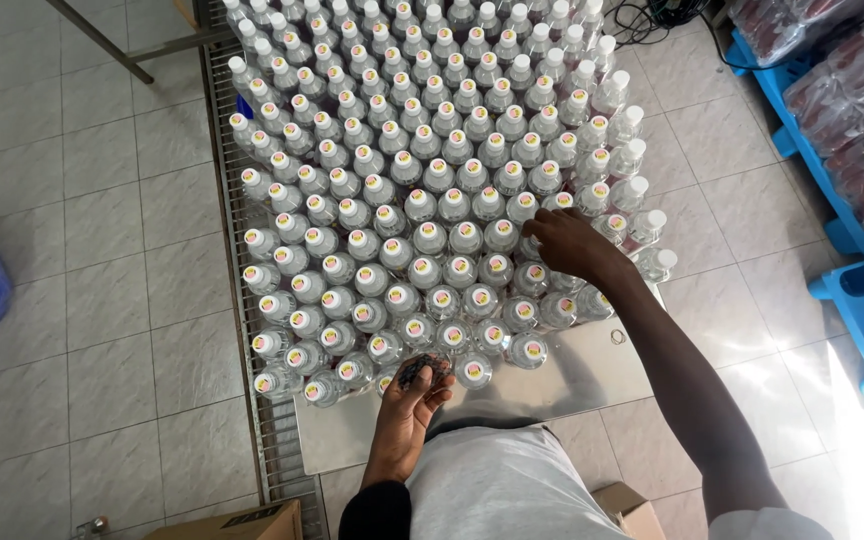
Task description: Using a handheld tool to mark or inspect the caps of a large array of bottled water on a processing table.
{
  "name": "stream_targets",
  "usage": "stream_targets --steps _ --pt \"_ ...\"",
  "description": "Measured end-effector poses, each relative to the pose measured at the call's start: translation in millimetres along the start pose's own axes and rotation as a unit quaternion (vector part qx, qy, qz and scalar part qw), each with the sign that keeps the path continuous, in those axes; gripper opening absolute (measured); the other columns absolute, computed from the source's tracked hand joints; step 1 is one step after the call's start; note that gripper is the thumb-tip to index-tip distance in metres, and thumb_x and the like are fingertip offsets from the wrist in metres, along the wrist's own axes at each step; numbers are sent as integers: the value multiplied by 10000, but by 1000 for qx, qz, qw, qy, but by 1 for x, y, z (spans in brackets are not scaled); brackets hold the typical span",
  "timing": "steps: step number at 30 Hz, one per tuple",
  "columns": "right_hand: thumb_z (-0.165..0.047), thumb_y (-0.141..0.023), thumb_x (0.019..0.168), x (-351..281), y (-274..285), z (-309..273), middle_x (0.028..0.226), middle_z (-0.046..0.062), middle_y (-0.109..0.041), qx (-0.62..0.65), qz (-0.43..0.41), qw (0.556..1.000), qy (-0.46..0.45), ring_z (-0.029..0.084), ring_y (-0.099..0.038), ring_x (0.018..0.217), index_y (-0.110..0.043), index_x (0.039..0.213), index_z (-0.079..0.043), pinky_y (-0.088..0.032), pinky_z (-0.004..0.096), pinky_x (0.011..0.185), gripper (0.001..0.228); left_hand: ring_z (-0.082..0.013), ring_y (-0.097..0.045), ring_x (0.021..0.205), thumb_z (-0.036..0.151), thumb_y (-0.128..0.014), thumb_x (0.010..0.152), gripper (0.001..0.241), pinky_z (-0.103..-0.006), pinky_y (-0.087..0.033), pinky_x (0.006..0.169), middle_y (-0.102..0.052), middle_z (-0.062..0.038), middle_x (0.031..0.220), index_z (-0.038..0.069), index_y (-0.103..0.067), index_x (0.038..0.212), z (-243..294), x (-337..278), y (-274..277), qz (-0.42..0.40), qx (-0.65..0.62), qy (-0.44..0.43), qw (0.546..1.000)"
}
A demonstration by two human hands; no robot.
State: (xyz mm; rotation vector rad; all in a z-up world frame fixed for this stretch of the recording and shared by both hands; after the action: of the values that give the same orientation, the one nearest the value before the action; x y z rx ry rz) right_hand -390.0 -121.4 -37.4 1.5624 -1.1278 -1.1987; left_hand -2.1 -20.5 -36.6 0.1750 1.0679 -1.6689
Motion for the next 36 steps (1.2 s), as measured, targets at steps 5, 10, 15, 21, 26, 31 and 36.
stream_targets --steps 5,10,15,21,26,31,36 --pt "-33 -630 925 5 3 -1 1333 70 -690 5 -34 999 -28 325 -669 1233 -668 1380 -214 -405 503 1138 491 -351 -778 1115 218 -788 934 410 -399 -616 904 -783 -214 1191 -4 -668 1257 -3 4 3 4 -16 -5 1000" --pt "-169 -720 979 -31 43 -37 1463 127 -646 32 68 997 -14 358 -618 1316 -642 1456 -149 -457 533 1123 484 -361 -776 1103 181 -821 899 429 -378 -604 914 -762 -190 1169 11 -662 1259 -2 7 0 14 -29 -1 999" --pt "-174 -761 992 -79 65 -122 1398 91 -724 295 130 946 -27 300 -686 1254 -709 1365 -148 -572 464 1026 378 -323 -778 1087 159 -822 928 342 -365 -617 912 -770 -145 1130 50 -674 1215 -7 14 -5 3 -29 -19 999" --pt "-183 -892 913 -100 13 -203 1111 -7 -710 499 68 864 -25 146 -714 1001 -738 1308 -199 -608 305 904 424 -179 -716 921 178 -837 919 324 -362 -575 936 -781 -90 1114 77 -675 1180 6 8 -33 -33 -4 -26 999" --pt "-146 -942 850 -106 11 -203 911 -8 -786 621 45 768 -150 115 -733 839 -829 1096 -118 -599 265 807 272 -205 -726 1061 180 -854 893 329 -371 -588 914 -789 -113 1169 83 -687 1159 2 9 -29 -57 17 -10 998" --pt "-29 -901 864 -109 11 -184 892 47 -845 624 63 771 -109 137 -813 855 -807 1154 -91 -653 285 826 311 -226 -732 1069 143 -866 861 389 -385 -603 924 -760 -116 1201 81 -668 1191 -9 12 -18 -58 19 11 998" --pt "-46 -884 873 -101 27 -159 918 76 -898 587 70 794 -139 169 -878 816 -820 1135 -90 -722 340 787 273 -265 -750 1083 120 -835 916 336 -375 -607 925 -779 -129 1164 86 -672 1207 -2 7 -9 -61 -9 -10 998"
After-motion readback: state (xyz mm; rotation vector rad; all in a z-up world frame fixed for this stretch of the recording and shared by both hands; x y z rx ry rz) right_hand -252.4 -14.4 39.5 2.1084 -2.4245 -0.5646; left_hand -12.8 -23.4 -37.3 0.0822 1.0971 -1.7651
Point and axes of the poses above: each hand's wrist, its own x-axis towards the middle knuckle, its own y-axis out of the back of the hand, z = x × y, the point moved 3 cm from there along x, towards the middle knuckle
